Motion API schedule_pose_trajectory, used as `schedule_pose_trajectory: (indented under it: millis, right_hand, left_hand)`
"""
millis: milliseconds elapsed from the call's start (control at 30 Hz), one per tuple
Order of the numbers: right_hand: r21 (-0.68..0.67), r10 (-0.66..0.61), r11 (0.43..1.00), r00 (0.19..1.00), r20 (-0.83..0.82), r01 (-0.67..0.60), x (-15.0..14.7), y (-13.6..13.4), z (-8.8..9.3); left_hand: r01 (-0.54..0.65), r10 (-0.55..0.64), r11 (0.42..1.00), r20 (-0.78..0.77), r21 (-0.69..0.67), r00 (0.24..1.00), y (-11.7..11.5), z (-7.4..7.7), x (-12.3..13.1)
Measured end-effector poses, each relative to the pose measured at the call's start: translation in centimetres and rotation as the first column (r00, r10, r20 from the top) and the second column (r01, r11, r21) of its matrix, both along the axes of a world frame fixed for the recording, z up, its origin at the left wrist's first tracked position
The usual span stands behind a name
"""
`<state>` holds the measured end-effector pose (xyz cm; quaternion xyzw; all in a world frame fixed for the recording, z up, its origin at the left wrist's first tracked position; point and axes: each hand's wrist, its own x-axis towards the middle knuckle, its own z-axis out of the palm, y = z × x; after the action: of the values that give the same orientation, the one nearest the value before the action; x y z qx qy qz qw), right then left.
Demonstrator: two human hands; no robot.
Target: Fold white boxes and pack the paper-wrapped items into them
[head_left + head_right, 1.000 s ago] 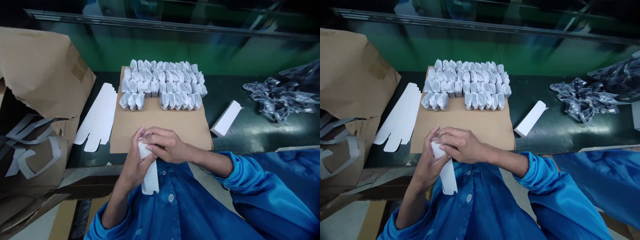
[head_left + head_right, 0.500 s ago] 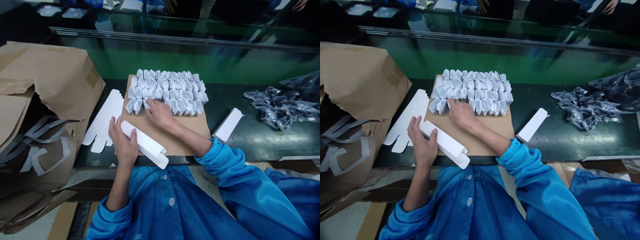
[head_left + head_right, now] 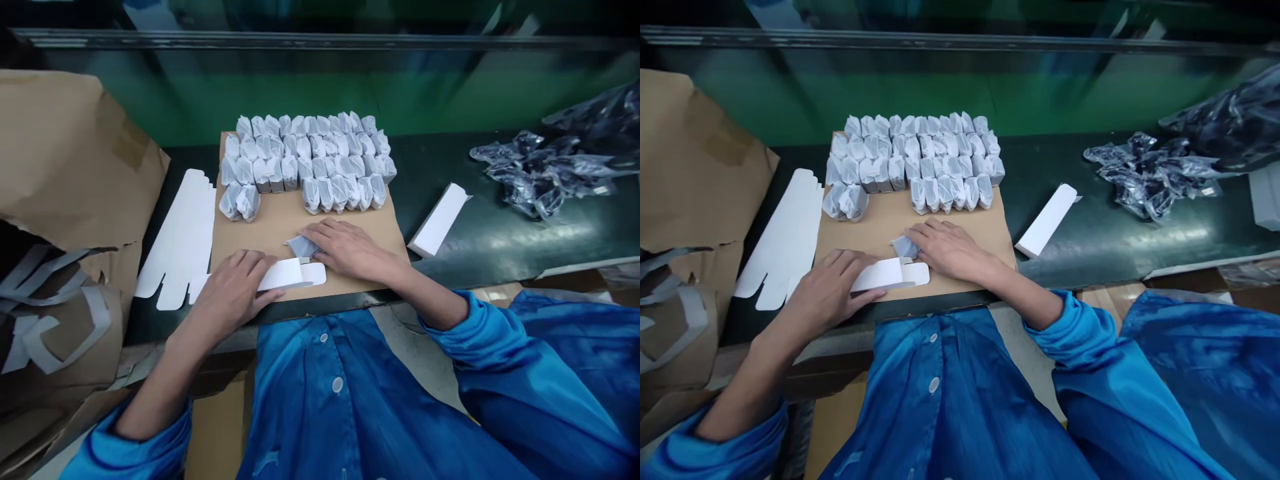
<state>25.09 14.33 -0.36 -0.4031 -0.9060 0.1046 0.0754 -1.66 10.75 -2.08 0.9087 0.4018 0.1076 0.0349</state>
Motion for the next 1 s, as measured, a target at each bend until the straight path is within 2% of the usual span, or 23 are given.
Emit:
schedule_pose_trajectory:
  millis: [67, 167, 267, 300, 367, 433, 500, 667, 733, 833, 933, 1000]
  right_hand:
    - [-0.042, -0.059, 0.997, 0.998, 0.009, 0.059, 0.3, 0.2, -0.3]
    - [-0.012, -0.189, 0.982, 0.982, 0.017, 0.189, 2.2, -1.0, -0.5]
    - [-0.012, -0.302, 0.953, 0.947, -0.114, 0.302, 4.6, -3.4, 0.1]
    - [-0.064, -0.304, 0.953, 0.934, -0.187, 0.297, 5.2, -4.2, 0.3]
    - [-0.209, -0.229, 0.963, 0.925, -0.302, 0.171, 5.7, -5.4, 0.8]
    - [-0.286, -0.110, 0.958, 0.936, -0.335, 0.010, 5.2, -5.9, 0.9]
    - [-0.259, -0.044, 0.965, 0.956, -0.291, -0.034, 3.8, -5.9, 0.5]
    - [-0.082, -0.131, 0.990, 0.970, -0.204, 0.117, -1.1, -6.7, -1.3]
    - [-0.036, -0.205, 0.978, 0.934, -0.292, 0.203, -2.4, -7.7, -2.1]
    - [-0.069, -0.295, 0.951, 0.812, -0.504, 0.302, -3.0, -8.8, -3.2]
    - [-0.231, -0.402, 0.915, 0.694, -0.597, 0.330, -3.2, -8.9, -3.6]
    - [-0.387, -0.461, 0.884, 0.627, -0.627, 0.263, -3.5, -8.5, -3.3]
  left_hand:
    - [0.002, -0.002, 1.000, 0.001, -0.010, 1.000, -0.3, 0.1, 0.7]
    - [0.095, -0.096, 0.995, -0.019, -0.040, 0.995, -1.0, 0.3, 1.9]
    - [0.184, -0.188, 0.979, -0.046, -0.085, 0.981, -1.2, 0.4, 2.8]
    - [0.197, -0.203, 0.976, -0.054, -0.092, 0.978, -1.1, 0.4, 2.9]
    - [0.212, -0.217, 0.973, -0.049, -0.088, 0.975, -1.1, 0.3, 2.9]
    - [0.223, -0.226, 0.971, -0.027, -0.083, 0.974, -1.1, 0.2, 2.8]
    - [0.233, -0.235, 0.967, -0.002, -0.100, 0.972, -1.2, 0.2, 2.6]
    - [0.199, -0.195, 0.977, 0.051, -0.081, 0.979, -1.6, 0.0, 2.7]
    - [0.162, -0.157, 0.985, 0.089, -0.053, 0.984, -1.7, -0.3, 2.7]
    - [0.118, -0.120, 0.993, 0.145, 0.022, 0.982, -1.8, -0.7, 2.7]
    - [0.132, -0.144, 0.988, 0.172, 0.076, 0.975, -2.0, -1.2, 2.9]
    - [0.128, -0.144, 0.987, 0.191, 0.096, 0.971, -2.3, -1.6, 3.1]
